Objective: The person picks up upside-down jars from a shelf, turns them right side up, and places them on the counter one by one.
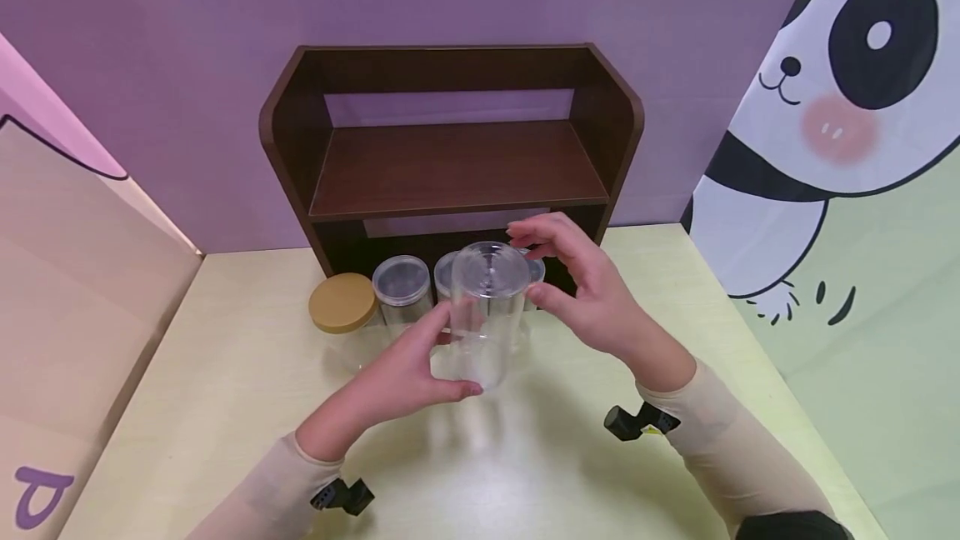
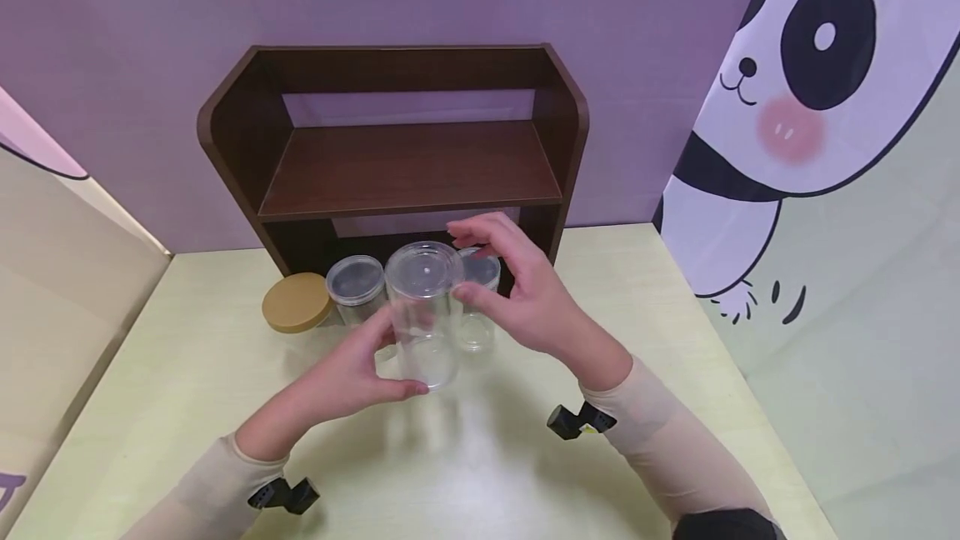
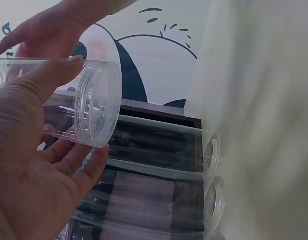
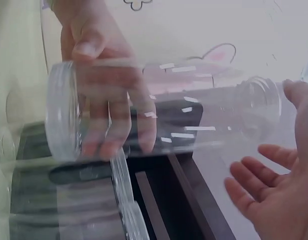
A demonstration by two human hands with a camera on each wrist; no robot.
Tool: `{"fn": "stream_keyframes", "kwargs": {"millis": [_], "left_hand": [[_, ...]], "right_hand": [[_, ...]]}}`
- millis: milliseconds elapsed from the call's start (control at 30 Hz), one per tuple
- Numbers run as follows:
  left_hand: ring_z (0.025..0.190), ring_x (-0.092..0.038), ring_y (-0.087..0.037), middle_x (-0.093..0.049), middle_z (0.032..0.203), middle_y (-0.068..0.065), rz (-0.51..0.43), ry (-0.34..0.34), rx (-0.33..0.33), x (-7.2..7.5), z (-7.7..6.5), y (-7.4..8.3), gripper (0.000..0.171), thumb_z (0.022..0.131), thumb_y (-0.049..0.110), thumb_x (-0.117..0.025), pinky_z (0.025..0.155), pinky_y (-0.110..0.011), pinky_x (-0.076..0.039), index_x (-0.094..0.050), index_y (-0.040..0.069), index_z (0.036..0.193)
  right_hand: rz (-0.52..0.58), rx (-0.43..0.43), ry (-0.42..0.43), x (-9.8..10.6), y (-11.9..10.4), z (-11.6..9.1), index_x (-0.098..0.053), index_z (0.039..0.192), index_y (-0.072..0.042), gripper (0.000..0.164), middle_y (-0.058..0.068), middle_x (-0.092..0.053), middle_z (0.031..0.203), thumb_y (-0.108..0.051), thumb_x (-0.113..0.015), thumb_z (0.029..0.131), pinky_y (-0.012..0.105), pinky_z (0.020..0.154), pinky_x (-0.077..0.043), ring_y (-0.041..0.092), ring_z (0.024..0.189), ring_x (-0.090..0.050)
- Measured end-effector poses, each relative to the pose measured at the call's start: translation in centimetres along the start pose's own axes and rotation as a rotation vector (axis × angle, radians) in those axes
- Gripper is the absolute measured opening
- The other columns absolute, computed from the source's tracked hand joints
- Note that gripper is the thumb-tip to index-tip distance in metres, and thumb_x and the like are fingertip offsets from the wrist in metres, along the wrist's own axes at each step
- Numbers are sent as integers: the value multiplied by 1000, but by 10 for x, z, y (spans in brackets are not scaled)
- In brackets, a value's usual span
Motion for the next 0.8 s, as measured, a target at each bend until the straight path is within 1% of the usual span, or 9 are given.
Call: {"fn": "stream_keyframes", "kwargs": {"millis": [33,167,267,333,400,500,600,800], "left_hand": [[145,-55,-18,-55,158,5,-2,-6,-5,-1,0,0,94,84,14,-98,121,-48,-49,-45,19,162],[142,-56,-18,-58,154,4,-9,-26,-21,-7,1,2,91,84,13,-98,121,-48,-49,-47,19,159],[141,-57,-17,-57,154,5,-11,-37,-23,-10,2,1,88,84,13,-98,121,-48,-49,-47,21,156],[141,-57,-16,-56,154,7,-8,-40,-19,-12,2,0,88,84,13,-98,121,-48,-49,-47,22,156],[141,-57,-16,-55,155,7,-4,-41,-17,-13,2,-1,89,84,14,-98,121,-48,-49,-47,22,155],[142,-56,-16,-54,157,8,-3,-38,-15,-13,2,-3,90,84,14,-98,121,-47,-49,-46,23,156],[145,-54,-17,-52,159,7,-25,-47,-13,-16,2,-4,92,83,14,-99,123,-48,-48,-45,22,157],[149,-51,-19,-49,163,5,-60,-75,-4,-23,2,-9,96,82,14,-100,124,-52,-45,-44,22,159]], "right_hand": [[-6,-11,-26,-4,0,1,-59,150,1,75,10,-62,145,-55,-76,103,41,111,-54,32,131,-61],[-33,-60,-98,-16,1,1,-58,153,-2,88,6,-60,150,-64,-80,95,41,114,-52,26,133,-60],[-32,-89,-131,-20,3,1,-58,154,-4,84,3,-59,151,-55,-87,93,41,115,-50,24,133,-59],[-29,-108,-149,-23,4,0,-59,154,-6,78,1,-60,150,-42,-92,93,40,116,-50,23,131,-60],[-18,-118,-159,-24,4,-1,-60,152,-6,74,1,-62,147,-24,-95,90,38,114,-51,23,129,-61],[-14,-120,-160,-24,2,0,-62,150,-5,71,2,-65,141,-7,-95,86,35,111,-54,23,124,-63],[-10,-109,-149,-24,0,1,-64,148,-3,70,4,-66,136,0,-94,84,33,106,-56,23,121,-64],[-7,-107,-156,-25,0,3,-64,148,-3,71,4,-66,136,1,-94,83,34,105,-57,23,123,-64]]}}
Point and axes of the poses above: each hand's wrist, its own z-axis towards the middle knuckle, its own x-axis out of the back of the hand, y = z × x, the point moved 10 cm from there along z, towards the middle knuckle
